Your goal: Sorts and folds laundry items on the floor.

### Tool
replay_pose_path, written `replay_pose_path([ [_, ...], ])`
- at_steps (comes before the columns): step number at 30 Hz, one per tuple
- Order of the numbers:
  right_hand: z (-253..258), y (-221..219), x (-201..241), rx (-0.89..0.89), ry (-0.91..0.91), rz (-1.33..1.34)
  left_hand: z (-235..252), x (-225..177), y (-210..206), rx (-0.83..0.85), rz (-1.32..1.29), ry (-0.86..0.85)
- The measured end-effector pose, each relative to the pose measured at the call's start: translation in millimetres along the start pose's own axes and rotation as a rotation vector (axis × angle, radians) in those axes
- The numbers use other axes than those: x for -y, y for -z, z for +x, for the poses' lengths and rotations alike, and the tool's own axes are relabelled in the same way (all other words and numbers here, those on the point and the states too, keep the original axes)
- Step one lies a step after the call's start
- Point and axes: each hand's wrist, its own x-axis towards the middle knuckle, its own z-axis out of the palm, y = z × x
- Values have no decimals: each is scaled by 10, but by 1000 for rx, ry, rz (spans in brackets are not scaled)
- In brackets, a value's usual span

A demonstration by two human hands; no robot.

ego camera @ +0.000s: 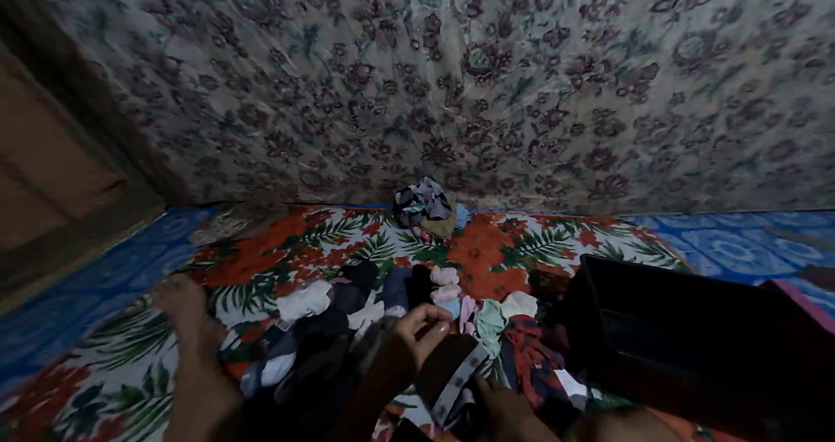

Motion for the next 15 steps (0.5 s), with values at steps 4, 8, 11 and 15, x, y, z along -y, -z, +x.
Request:
replay_pose_path([
  [4, 58, -22, 129, -9, -17, -84, 90, 601, 6, -33, -91, 1],
  [8, 102, -132, 249, -70, -51, 48, 96, 689, -102, 23, -68, 30],
  [11, 163, 8, 295, -137, -73, 204, 74, 703, -183, 211, 76, 70],
  [15, -235, 874, 604, -209, 176, 279, 115, 640, -272, 263, 356, -21],
])
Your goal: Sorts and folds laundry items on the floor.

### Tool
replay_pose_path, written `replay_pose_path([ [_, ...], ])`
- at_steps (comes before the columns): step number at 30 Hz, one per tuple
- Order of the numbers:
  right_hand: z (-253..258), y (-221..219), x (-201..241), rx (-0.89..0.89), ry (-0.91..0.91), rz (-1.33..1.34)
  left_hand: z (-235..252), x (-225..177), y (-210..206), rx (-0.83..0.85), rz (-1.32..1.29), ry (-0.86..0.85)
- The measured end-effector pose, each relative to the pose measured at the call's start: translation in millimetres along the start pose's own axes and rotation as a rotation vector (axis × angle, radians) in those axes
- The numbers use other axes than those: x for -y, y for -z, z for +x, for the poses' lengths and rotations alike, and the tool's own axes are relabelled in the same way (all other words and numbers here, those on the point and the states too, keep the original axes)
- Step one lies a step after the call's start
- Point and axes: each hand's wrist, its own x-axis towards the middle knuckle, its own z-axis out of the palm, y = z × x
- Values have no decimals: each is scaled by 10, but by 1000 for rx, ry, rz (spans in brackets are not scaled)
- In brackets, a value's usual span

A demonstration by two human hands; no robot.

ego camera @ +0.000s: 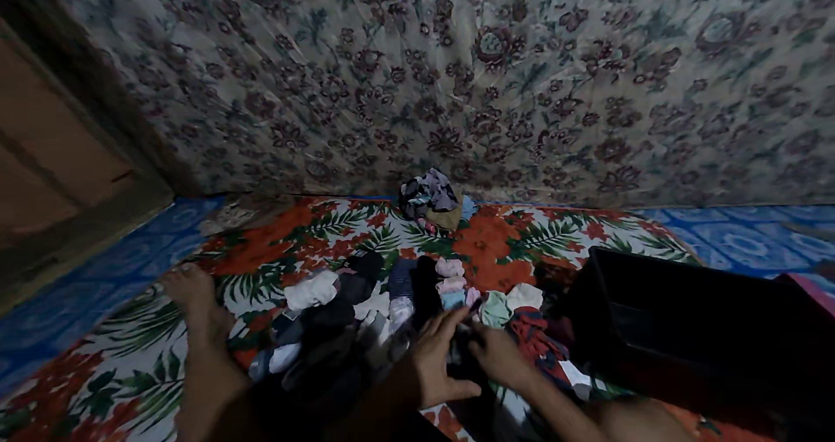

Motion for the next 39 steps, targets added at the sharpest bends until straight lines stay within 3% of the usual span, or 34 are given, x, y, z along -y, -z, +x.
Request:
replay_pose_path([
  [5, -397, 1167, 800, 96, 363, -262, 241, -465, 417, -81, 188, 47],
  [10, -681, 1965, 845, -58, 643, -546, 216, -620, 949, 49, 217, 84],
  [13, -852, 2273, 697, -150, 573, -560, 127, -344, 1155, 92, 206, 17],
  [16, -983, 2439, 447, -294, 467, -443, -8, -88, 1356, -31, 210, 0],
  [22, -1017, 2319, 93, -431, 398, -161, -220, -89, 1498, -371, -191, 85],
  [26, -1042, 2115, -187, -351, 388, -28, -381, -44, 1447, -339, -240, 116],
  [29, -951, 1968, -304, -397, 344, 0, -369, -19, 1384, -366, -199, 245],
  [31, -850, 1830, -241, -449, 260, 11, -248, -63, 1278, -433, -164, 393],
  [33, -788, 1659, -18, -451, 184, 145, -112, -220, 1124, -474, -283, 433],
  [36, -716, 1301, 268, -356, 215, 366, 1, -562, 708, -385, -566, 252],
  [39, -615, 972, 445, -273, 289, 342, 91, -674, 322, -265, -518, -141],
])
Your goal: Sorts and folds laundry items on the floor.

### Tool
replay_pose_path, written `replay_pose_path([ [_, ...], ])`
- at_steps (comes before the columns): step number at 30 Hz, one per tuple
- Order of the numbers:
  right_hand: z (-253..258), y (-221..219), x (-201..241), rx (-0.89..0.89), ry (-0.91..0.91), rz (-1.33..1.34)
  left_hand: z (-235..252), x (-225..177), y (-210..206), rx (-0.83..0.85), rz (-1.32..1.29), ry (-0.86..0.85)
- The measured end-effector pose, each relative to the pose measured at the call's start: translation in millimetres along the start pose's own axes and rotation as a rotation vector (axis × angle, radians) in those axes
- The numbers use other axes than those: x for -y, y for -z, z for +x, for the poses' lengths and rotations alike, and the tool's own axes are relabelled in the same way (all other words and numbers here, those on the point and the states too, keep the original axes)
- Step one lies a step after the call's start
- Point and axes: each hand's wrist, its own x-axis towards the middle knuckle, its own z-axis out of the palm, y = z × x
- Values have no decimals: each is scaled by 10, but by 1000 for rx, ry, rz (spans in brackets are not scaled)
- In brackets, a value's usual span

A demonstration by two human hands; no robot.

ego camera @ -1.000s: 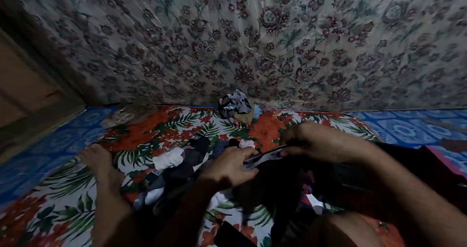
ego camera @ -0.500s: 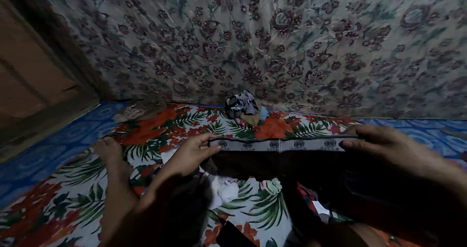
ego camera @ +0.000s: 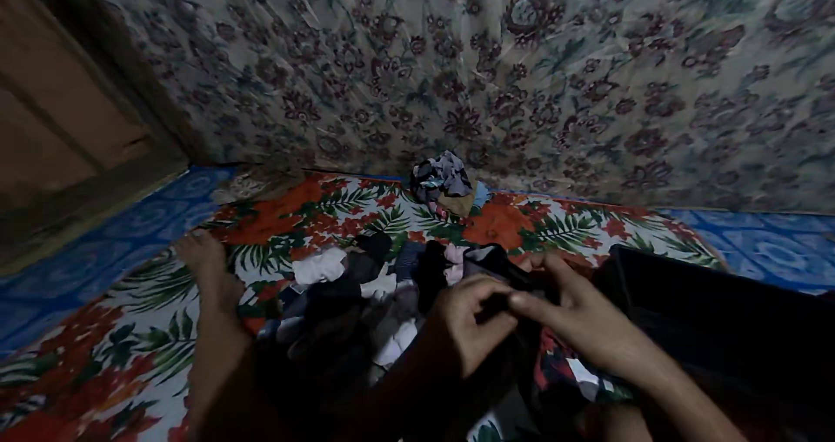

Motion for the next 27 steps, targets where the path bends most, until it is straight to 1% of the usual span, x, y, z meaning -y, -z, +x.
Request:
replay_pose_path([
  [1, 30, -62, -22, 2, 22, -41, 22, 39, -16, 56, 13, -84],
  [2, 64, -71, -50, 10, 35, -55, 48, 84, 3, 49, 19, -125],
  [3, 100, -45, -75, 20, 47, -50, 75, 135, 41, -27, 22, -147],
  [5, 171, 25, -108, -5, 89, -50, 146, 216, 171, -236, 157, -113],
  [6, 194, 57, -114, -32, 113, -60, 189, 239, 262, -281, 231, -59],
  [7, 208, 82, -113, -64, 144, -73, 237, 249, 357, -269, 272, 6],
  [8, 212, 107, -105, -93, 186, -78, 273, 255, 431, -232, 271, 65],
  [10, 151, 164, -106, -102, 268, -52, 258, 266, 488, -152, 204, 107],
  [12, 31, 221, -189, -60, 332, -8, 131, 285, 481, -63, 222, 53],
  [14, -147, 239, -417, 22, 390, -10, -94, 387, 374, -1, 371, -1],
  [15, -253, 215, -563, 81, 400, -46, -229, 508, 289, 32, 430, -22],
  [17, -488, 94, -861, 236, 317, -179, -546, 861, 88, 152, 475, 48],
  [19, -704, -144, -1134, 444, 143, -339, -885, 1236, -113, 346, 588, 132],
  [21, -860, -387, -1401, 591, 6, -450, -1138, 1522, -274, 494, 637, 132],
  [22, -918, -466, -1475, 641, -45, -486, -1215, 1615, -323, 541, 635, 117],
  [24, -975, -534, -1511, 687, -93, -535, -1261, 1680, -356, 595, 615, 125],
  [25, -978, -545, -1512, 688, -88, -550, -1234, 1652, -343, 616, 594, 160],
  [26, -968, -543, -1512, 676, -69, -551, -1179, 1599, -321, 617, 559, 229],
  [27, -948, -538, -1524, 645, -40, -536, -1101, 1549, -288, 583, 511, 324],
])
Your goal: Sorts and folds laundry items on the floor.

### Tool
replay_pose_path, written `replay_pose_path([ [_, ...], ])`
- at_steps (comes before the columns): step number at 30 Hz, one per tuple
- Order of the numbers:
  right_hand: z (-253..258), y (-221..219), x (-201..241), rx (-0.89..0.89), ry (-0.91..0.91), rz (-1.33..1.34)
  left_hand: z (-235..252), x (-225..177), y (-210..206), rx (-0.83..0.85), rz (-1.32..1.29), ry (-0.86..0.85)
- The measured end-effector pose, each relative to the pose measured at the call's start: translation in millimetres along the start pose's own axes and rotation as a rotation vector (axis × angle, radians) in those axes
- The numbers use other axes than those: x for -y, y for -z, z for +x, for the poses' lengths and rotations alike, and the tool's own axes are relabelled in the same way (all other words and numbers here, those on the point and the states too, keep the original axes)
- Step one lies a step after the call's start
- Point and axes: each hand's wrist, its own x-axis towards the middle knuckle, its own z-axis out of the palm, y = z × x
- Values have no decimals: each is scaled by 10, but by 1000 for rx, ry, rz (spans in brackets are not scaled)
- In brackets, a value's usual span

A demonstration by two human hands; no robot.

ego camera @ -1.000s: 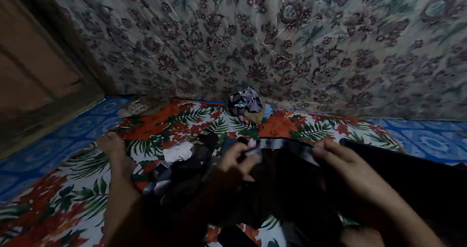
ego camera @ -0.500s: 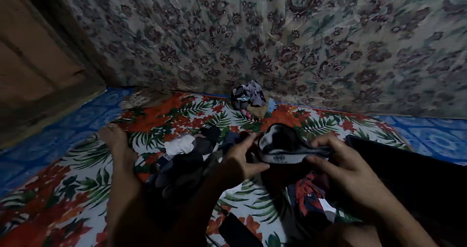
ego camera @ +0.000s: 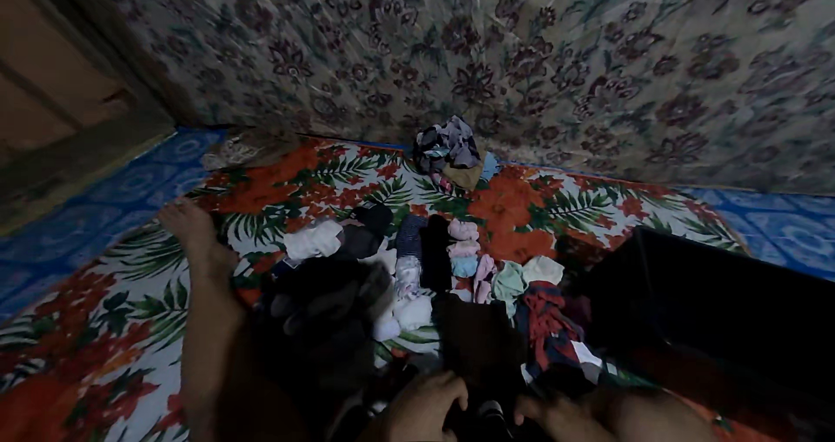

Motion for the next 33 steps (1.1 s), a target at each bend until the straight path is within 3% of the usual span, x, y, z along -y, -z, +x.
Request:
replay_pose_path([
  [3, 37, 188, 126, -193, 59, 148, 112, 13, 246, -125, -209, 152],
  [6, 67, 592, 310, -433, 151, 351, 138, 72, 411, -179, -367, -84],
  [10, 13, 1041, 308, -648, 227, 634, 53, -348, 650, -276, -594, -293],
  [13, -178, 1314, 141, -437, 241, 578, 60, -631, 865, -335, -539, -374],
  [15, -306, 1410, 147, -274, 209, 432, 75, -729, 898, -283, -510, -463],
  [17, -354, 1401, 276, -230, 164, 323, 87, -803, 889, -204, -475, -492],
  [20, -326, 1283, 520, -237, 136, 232, 85, -965, 904, -134, -395, -373],
  [23, -239, 1150, 568, -402, 97, 288, 103, -948, 981, -101, -435, -269],
  [26, -118, 1161, 304, -562, 6, 446, 93, -574, 1099, 203, -340, -80],
  [28, -16, 1173, 108, -626, -96, 557, 85, -212, 1027, 291, -327, 29],
  [31, 153, 1103, -128, -648, -261, 660, -125, 233, 856, 34, -694, 86],
  [33, 314, 942, -280, -618, -358, 673, -316, 26, 856, -231, -959, 296],
])
